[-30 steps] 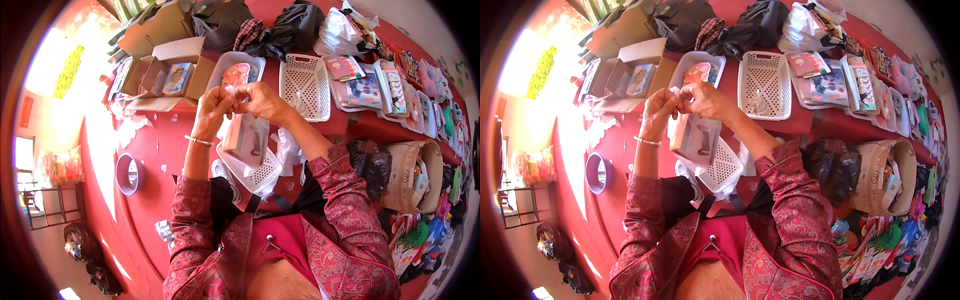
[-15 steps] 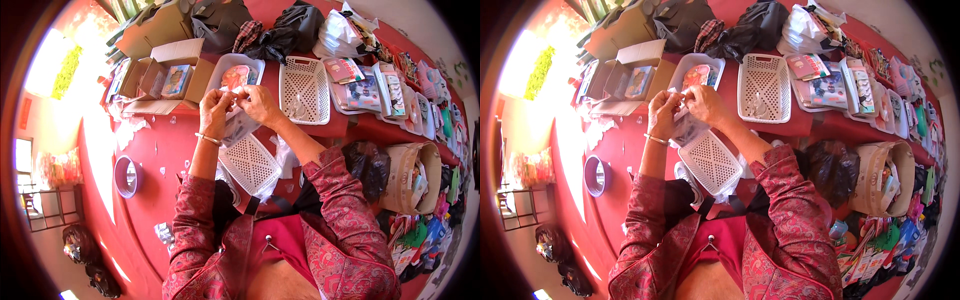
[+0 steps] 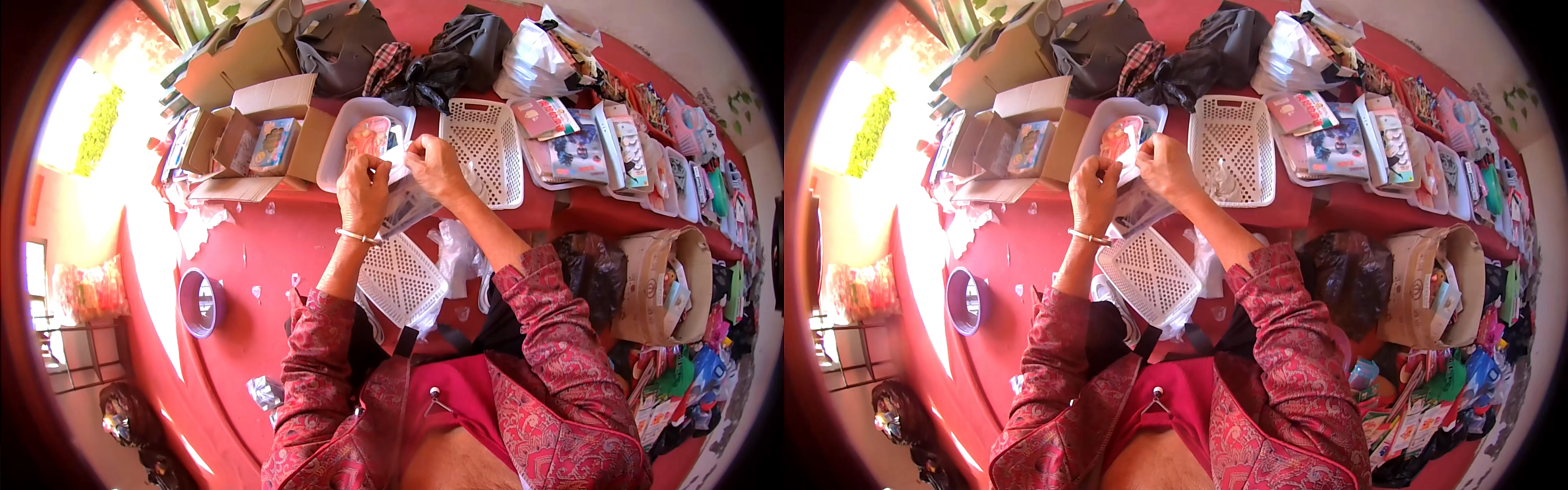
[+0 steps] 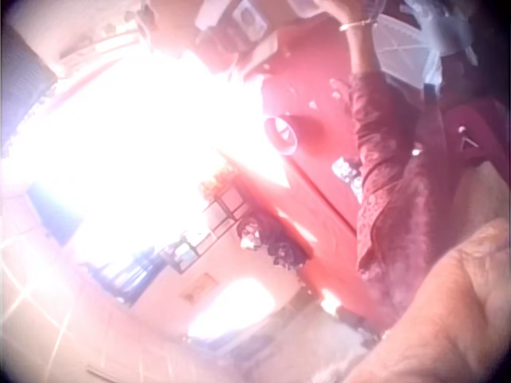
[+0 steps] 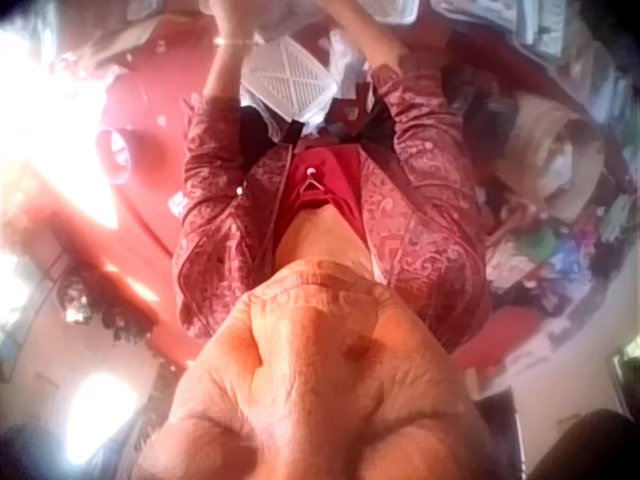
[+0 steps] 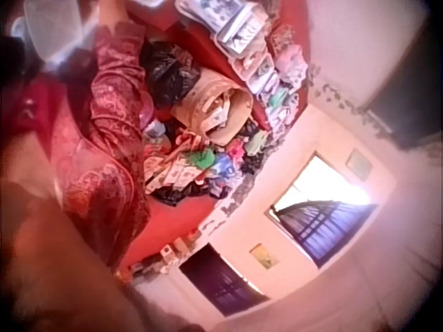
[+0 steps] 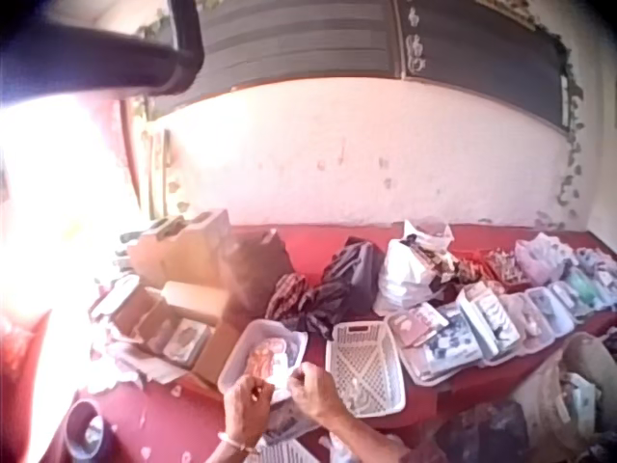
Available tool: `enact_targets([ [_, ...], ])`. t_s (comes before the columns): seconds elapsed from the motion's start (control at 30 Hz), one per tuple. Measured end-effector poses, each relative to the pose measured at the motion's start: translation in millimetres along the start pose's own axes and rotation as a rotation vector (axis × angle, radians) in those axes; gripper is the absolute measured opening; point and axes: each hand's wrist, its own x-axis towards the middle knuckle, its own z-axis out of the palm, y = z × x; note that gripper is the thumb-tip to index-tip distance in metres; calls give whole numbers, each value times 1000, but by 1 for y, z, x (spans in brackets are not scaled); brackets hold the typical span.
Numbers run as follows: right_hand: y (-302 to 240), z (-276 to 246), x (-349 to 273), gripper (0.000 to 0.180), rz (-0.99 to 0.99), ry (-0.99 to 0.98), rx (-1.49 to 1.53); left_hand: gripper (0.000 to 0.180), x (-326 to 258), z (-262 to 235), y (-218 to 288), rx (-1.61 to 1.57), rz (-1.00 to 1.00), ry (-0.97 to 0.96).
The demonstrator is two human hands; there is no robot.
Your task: The person sits on the floor and organizes various small items, including books and packaged goods, into white plastic baskets. They handle items one by one, placing them into baskets or plastic bags, and occasionally adjusting the contents of the baskets.
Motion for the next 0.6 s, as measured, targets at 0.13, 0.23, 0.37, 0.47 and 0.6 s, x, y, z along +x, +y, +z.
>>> enact_targets([
  [0.13,-2,4,-6,14,-82,75,-269,16,1,10,-6,-42,99,-10],
  [0.23,7,19,-5,11,-174,154,-329,19,-1,5,-10,-193,-177,-93],
  [0.37,10,20,-3,11,-161,263,-140,19,-2,5,-4,-256,-240,-151],
  [0.47,15,15,2,11,-74,255,62,19,0,9,-6,-421,-388,-172],
  [0.6,6,9,4,10,396,104,738,20,4,8,-17,-589,-506,-179],
])
